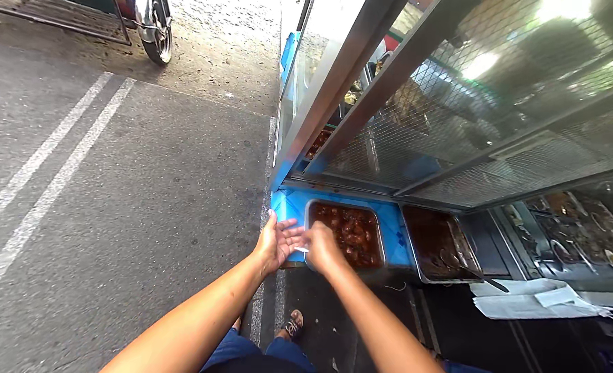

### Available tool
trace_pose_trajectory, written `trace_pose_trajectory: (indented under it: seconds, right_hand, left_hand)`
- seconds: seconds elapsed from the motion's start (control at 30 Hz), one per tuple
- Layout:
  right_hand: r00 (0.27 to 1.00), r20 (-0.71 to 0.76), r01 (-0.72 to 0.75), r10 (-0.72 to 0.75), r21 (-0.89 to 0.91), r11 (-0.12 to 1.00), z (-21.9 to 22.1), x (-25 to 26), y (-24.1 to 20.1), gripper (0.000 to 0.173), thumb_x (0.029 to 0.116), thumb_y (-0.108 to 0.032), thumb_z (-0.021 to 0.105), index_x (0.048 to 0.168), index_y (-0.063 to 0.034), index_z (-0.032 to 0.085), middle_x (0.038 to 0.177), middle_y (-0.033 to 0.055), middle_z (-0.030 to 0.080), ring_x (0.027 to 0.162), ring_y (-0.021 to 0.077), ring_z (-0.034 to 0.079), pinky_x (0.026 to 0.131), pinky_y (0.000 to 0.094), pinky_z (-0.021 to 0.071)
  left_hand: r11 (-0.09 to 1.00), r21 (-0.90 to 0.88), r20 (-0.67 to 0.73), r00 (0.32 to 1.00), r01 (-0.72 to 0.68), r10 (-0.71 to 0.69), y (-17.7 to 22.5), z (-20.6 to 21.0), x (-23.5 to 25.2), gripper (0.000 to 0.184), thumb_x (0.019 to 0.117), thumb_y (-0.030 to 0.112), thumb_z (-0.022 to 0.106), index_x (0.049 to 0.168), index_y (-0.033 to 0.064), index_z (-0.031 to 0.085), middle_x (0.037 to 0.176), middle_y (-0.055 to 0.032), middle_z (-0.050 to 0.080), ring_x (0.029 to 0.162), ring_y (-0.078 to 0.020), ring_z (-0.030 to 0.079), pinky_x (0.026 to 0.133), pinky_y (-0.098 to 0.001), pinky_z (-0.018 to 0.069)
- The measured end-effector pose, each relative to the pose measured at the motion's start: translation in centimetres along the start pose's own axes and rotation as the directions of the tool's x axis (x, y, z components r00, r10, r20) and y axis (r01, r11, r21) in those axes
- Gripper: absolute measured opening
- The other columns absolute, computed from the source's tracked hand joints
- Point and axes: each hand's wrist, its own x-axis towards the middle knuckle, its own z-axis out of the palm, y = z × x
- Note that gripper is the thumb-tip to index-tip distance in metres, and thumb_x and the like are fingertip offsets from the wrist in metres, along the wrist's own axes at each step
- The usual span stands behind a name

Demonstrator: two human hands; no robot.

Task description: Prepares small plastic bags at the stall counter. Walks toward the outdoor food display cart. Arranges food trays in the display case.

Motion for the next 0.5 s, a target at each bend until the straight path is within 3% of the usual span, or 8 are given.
trace_pose_trajectory:
  seconds: [0.13,0.33,0.4,0.5]
  right_hand:
    - [0.995,0.094,0.038,-0.034,-0.033,0.999,0.8,-1.7,0.5,0.022,0.0915,0.004,0.059,0.1,-0.0039,0.077,0.117,0.0188,0.065,0.112,0.0297,0.064,0.102,0.0431,0.0522]
    - [0.975,0.224,0.053,-0.005,-0.208,0.977,-0.5,-5.5,3.4,0.018,0.0922,-0.001,0.063,0.104,-0.0007,0.076,0.126,0.0259,0.062,0.117,0.04,0.063,0.103,0.0531,0.0516]
    - [0.987,0.157,0.011,0.024,-0.218,0.976,-2.4,-7.1,5.2,0.018,0.0898,0.0,0.064,0.101,-0.0032,0.077,0.123,0.025,0.063,0.115,0.0398,0.063,0.101,0.0538,0.0522]
    - [0.995,-0.086,0.037,-0.04,-0.039,0.999,-5.3,-9.4,8.9,0.018,0.0893,-0.001,0.065,0.091,-0.0097,0.081,0.1,0.0134,0.069,0.1,0.0257,0.066,0.093,0.0439,0.0547]
  left_hand:
    - [1.0,0.003,0.013,1.0,0.006,-0.006,-0.1,-0.3,0.3,0.087,0.1023,0.07,0.009,0.139,0.0017,0.048,0.114,-0.0249,0.068,0.092,-0.0339,0.072,0.079,-0.0466,0.0592]
    - [0.999,0.024,-0.005,1.0,0.03,-0.03,0.0,0.0,0.2,0.083,0.1042,0.067,0.011,0.141,0.0023,0.047,0.114,-0.0243,0.068,0.092,-0.0328,0.072,0.081,-0.0448,0.0592]
    - [0.999,0.035,-0.007,1.0,0.029,-0.029,0.1,0.0,0.3,0.081,0.1053,0.065,0.011,0.141,0.0015,0.046,0.114,-0.0245,0.068,0.092,-0.0326,0.072,0.082,-0.0445,0.059]
    - [0.998,0.055,-0.008,1.0,0.024,-0.024,0.0,0.1,0.4,0.077,0.107,0.062,0.012,0.141,0.0016,0.046,0.113,-0.0238,0.069,0.092,-0.0319,0.072,0.082,-0.0441,0.0591]
